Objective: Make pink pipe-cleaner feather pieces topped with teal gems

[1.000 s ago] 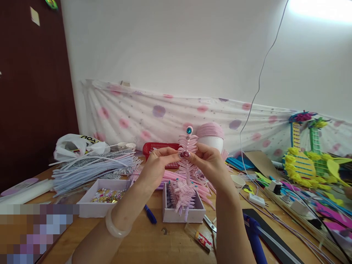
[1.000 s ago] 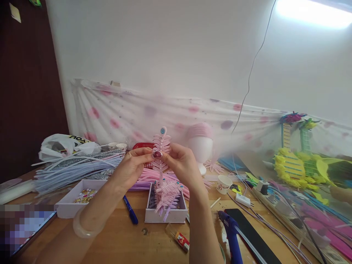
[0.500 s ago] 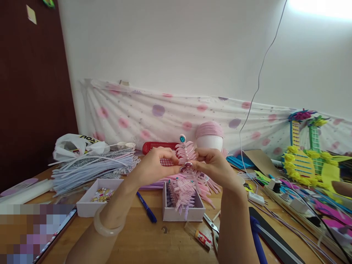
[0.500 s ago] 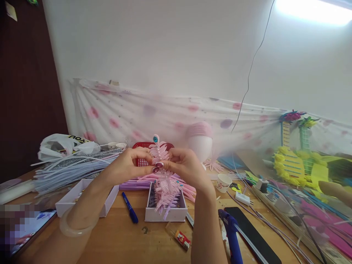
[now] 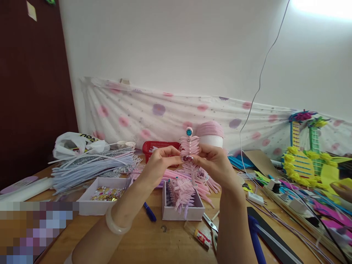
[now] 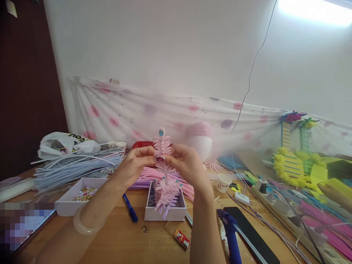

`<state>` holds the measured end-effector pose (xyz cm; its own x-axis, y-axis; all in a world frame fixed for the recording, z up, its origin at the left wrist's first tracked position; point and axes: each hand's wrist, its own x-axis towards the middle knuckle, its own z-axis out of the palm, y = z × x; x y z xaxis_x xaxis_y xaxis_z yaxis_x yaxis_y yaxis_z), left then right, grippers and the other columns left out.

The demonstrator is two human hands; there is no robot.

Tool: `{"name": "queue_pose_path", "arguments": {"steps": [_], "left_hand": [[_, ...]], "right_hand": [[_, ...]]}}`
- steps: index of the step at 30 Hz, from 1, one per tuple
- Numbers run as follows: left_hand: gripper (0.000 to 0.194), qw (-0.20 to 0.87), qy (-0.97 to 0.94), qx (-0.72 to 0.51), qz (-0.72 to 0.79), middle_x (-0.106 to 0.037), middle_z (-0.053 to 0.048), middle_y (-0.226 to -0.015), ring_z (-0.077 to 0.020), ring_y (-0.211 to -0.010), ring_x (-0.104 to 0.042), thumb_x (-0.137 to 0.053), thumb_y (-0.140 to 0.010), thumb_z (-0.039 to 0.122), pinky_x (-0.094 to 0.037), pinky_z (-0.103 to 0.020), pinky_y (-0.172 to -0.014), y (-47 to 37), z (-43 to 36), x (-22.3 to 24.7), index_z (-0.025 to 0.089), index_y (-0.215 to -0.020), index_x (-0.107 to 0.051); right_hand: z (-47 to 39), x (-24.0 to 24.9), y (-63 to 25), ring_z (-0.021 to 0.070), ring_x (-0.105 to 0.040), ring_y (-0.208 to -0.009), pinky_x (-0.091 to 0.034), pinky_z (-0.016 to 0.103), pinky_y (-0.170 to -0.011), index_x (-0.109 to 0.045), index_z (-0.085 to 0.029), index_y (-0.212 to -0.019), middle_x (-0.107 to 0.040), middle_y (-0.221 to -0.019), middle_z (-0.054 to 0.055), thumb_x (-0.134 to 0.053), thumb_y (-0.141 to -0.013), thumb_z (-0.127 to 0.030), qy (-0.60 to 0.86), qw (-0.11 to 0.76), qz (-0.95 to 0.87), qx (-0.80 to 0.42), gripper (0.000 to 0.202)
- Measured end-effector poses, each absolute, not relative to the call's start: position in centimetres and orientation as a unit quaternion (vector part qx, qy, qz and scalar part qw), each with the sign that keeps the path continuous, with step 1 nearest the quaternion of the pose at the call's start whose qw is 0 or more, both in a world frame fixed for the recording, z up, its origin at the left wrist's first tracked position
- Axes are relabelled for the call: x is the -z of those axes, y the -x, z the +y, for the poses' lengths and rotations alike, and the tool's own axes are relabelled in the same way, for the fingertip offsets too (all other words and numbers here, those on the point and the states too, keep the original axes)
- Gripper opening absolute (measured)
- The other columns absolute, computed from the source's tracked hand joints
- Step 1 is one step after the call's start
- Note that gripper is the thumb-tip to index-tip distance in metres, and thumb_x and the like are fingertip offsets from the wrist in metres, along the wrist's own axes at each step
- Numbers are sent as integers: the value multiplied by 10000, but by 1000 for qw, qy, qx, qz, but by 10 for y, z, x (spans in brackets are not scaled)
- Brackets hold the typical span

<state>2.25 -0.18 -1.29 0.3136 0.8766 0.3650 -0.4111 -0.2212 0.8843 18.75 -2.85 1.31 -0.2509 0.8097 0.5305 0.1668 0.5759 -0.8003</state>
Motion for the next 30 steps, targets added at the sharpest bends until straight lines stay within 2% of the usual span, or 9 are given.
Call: {"name": "queue_pose_path", "arguments": {"steps": [2,6,8,14,17,20,22,26,30], "left_hand": [[129,556,-578,-559,208,-568,40,-627,-110,-629,-524,-747,-579,187,-414,-262,-652,-23,-3,13,175,-601,-620],[127,404,-679,-574,215,-561,25,-704,-116,-723,-518,-739,-664,167,-387,-261,-702,-16,-5,10,166,-611,-623],[144,384,-695,-568,215,-556,22,-694,-116,-721,-515,-747,-683,183,-386,-262,-705,-15,-6,9,159,-605,-629],[244,575,-545,-593,146,-570,38,-638,-94,-618,-507,-853,-563,287,-412,-240,-608,-31,-6,16,162,-593,-646],[248,614,-490,-606,126,-607,41,-635,-90,-616,-528,-878,-508,263,-430,-235,-617,-36,-6,18,168,-577,-659],[218,617,-525,-571,136,-632,33,-647,-96,-636,-550,-880,-503,255,-447,-243,-642,-30,-5,16,176,-584,-694],[169,585,-589,-534,161,-649,23,-673,-110,-673,-571,-857,-547,256,-459,-265,-689,-21,-4,13,183,-619,-722],[72,420,-712,-505,249,-681,-3,-778,-148,-783,-600,-756,-672,228,-439,-296,-758,-1,-4,4,188,-731,-749],[21,348,-761,-480,263,-676,-6,-809,-164,-819,-604,-703,-689,196,-424,-306,-785,8,-6,-1,183,-701,-714]], "right_hand": [[-30,-14,-188,124,-498,-604,-389,245,-545,-671,-167,-731,-613,-663,5,-786,-682,-470,342,503,-732,-307,328],[-32,-16,-191,111,-476,-583,-373,235,-530,-670,-164,-721,-583,-622,-13,-794,-679,-461,344,504,-732,-303,325],[-31,-16,-191,103,-465,-574,-364,229,-523,-657,-161,-690,-570,-609,-19,-804,-672,-446,339,514,-727,-304,322],[-29,-14,-189,90,-441,-540,-354,223,-502,-621,-168,-636,-544,-575,-31,-830,-647,-386,326,552,-708,-297,302],[-29,-13,-189,86,-437,-537,-339,219,-494,-631,-163,-646,-548,-582,-28,-830,-649,-365,333,561,-702,-287,284],[-30,-14,-190,88,-435,-530,-331,221,-482,-628,-163,-634,-556,-579,-22,-843,-622,-387,339,564,-693,-295,311],[-30,-14,-190,89,-440,-528,-337,222,-483,-626,-164,-623,-561,-574,-22,-852,-608,-395,338,562,-691,-304,323],[-28,-13,-190,86,-448,-527,-351,219,-496,-634,-169,-626,-552,-563,-31,-837,-643,-396,327,541,-711,-310,305],[-26,-11,-188,100,-492,-564,-372,222,-511,-645,-161,-653,-596,-611,-11,-822,-656,-433,334,513,-725,-316,324]]}}
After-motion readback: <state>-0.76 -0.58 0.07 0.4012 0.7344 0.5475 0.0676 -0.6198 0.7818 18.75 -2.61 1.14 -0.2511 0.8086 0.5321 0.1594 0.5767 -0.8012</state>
